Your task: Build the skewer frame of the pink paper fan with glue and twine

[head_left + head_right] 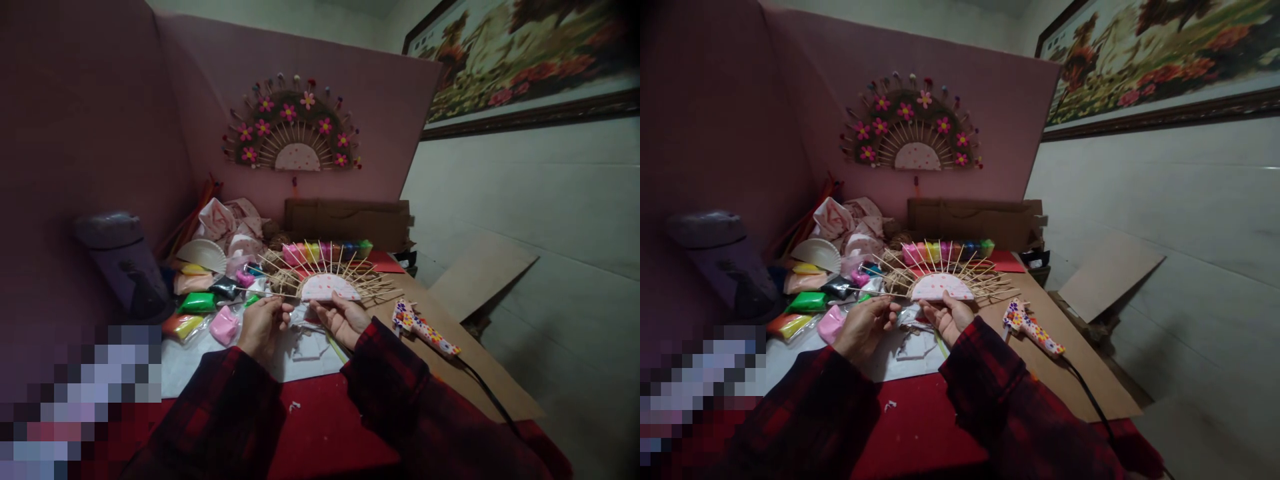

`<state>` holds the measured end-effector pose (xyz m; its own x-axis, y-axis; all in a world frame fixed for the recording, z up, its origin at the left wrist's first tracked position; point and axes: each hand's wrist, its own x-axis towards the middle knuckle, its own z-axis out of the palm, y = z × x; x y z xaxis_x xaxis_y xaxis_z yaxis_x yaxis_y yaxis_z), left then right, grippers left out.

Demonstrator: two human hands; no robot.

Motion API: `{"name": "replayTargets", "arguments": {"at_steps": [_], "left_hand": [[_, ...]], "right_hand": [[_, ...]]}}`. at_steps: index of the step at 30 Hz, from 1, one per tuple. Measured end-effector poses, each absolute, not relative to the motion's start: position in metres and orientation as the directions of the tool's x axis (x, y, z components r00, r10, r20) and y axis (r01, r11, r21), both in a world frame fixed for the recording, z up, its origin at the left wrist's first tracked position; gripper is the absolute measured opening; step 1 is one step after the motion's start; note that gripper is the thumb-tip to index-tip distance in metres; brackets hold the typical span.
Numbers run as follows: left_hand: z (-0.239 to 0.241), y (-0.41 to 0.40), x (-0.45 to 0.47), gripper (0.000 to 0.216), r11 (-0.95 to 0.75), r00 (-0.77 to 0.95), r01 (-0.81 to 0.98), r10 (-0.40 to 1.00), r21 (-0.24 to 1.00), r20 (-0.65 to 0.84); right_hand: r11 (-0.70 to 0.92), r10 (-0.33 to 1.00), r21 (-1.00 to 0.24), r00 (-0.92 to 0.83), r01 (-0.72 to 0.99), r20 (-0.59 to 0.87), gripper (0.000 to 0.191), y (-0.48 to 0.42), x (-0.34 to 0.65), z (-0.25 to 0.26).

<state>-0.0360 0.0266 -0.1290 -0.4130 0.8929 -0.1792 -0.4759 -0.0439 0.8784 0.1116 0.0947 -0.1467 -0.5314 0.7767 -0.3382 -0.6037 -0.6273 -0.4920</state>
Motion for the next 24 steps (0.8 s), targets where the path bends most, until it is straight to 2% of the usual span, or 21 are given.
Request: {"name": "replayTargets", "arguments": {"at_steps": [3, 7, 16, 24], "left_hand": [[-0.129, 0.026, -0.037, 0.008, -0.025, -0.404, -0.467, 0.895, 0.884, -0.189], [-0.131, 0.027, -0.037, 0.007, -0.010, -0.406, -0.424, 0.896, 0.905, -0.181], [-0.131, 0.028, -0.041, 0.011, -0.100, -0.416, -0.443, 0.903, 0.891, -0.105], [-0.130, 0.027, -0.041, 0.014, -0.108, -0.431, -0.467, 0.894, 0.878, -0.120]], "right_hand": [[-0.619, 0.784, -0.481, -0.519, -0.621, -0.340, 0.028, 0.095, 0.111, -0.146], [-0.535, 0.845, -0.513, -0.420, -0.672, -0.332, 0.019, 0.091, 0.108, -0.141], [-0.392, 0.915, -0.562, -0.372, -0.728, -0.157, 0.001, 0.086, 0.104, -0.138], [-0.265, 0.942, -0.610, -0.336, -0.747, 0.002, 0.007, 0.086, 0.101, -0.139]]}}
